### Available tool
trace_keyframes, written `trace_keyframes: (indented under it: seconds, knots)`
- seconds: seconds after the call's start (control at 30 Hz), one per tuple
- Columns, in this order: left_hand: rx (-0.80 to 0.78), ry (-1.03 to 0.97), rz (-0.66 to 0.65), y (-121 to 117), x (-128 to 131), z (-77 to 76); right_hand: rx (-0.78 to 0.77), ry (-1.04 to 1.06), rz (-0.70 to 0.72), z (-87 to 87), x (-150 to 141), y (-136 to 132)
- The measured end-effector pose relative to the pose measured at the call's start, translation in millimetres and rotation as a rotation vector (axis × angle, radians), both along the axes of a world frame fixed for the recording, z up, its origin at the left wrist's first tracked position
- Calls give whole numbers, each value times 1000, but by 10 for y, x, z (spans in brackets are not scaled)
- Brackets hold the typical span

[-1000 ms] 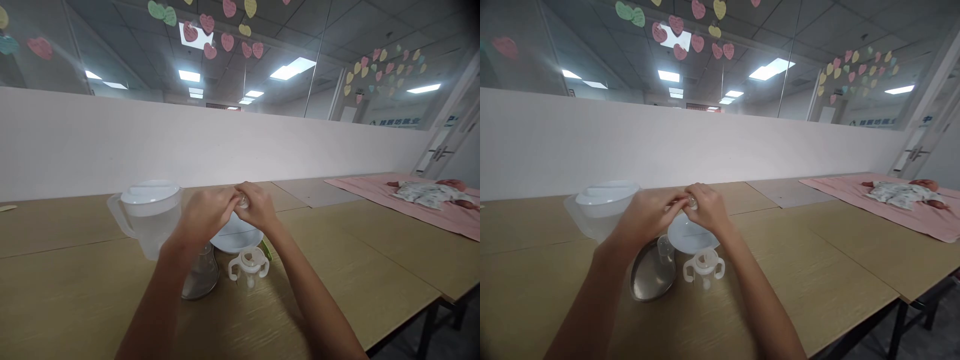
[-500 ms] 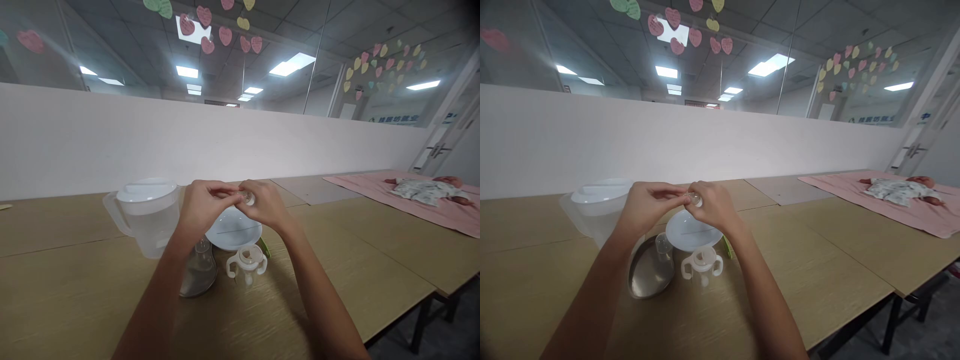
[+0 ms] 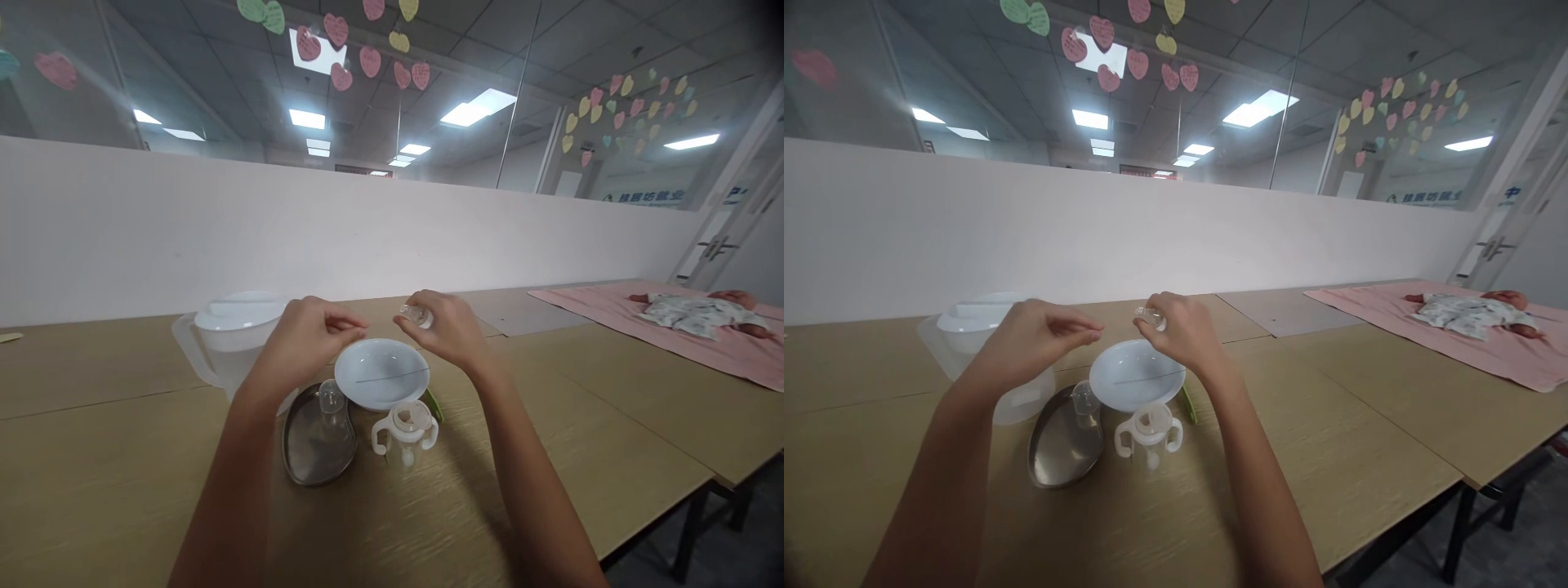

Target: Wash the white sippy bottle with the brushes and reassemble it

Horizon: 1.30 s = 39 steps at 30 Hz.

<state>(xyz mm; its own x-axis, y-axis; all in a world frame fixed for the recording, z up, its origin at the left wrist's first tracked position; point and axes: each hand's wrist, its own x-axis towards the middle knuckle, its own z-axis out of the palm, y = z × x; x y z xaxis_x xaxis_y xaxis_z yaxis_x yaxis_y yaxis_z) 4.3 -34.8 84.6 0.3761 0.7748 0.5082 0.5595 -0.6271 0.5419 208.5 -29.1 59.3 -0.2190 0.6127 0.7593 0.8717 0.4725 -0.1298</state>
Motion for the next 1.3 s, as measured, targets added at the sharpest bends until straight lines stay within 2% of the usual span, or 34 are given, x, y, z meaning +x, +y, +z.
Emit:
trace_keyframes:
  seconds: [0.07, 0.17, 0.3, 0.37, 0.43, 0.53, 0.63, 0.73, 0.87, 1.0, 1.1, 1.3]
  knots:
    - [63, 139, 5, 50, 0, -64, -2, 7, -20, 5, 34, -6]
    - [111, 272, -68, 69, 67, -146, -10, 9, -33, 17, 63, -41]
    - [49, 319, -190, -24, 268, -290, -10, 32, 23, 64, 71, -135]
    - [22, 278, -273, -86, 362, -445, 41, 95, 40, 96, 61, -198]
    - [33, 199, -338, -128, 410, -662, 130, 180, 51, 127, 44, -264]
    - [54, 190, -343, -131, 387, -1005, 229, 268, 83, 159, 17, -348]
    - [40, 132, -311, -108, 330, -1208, 233, 298, 69, 179, -3, -404]
    - [-22, 31, -254, -126, 326, -1241, 115, 259, 35, 197, 0, -450]
    - [-101, -39, -182, -181, 376, -1230, -230, 44, 55, 194, 50, -484]
    - [-117, -98, -115, -175, 403, -1287, -526, -148, 151, 115, 103, -390]
    - [-100, -162, -125, -135, 400, -1313, -632, -203, 204, 19, 100, -241]
    - [-130, -202, -125, -86, 378, -1290, -696, -227, 207, -120, -4, -42]
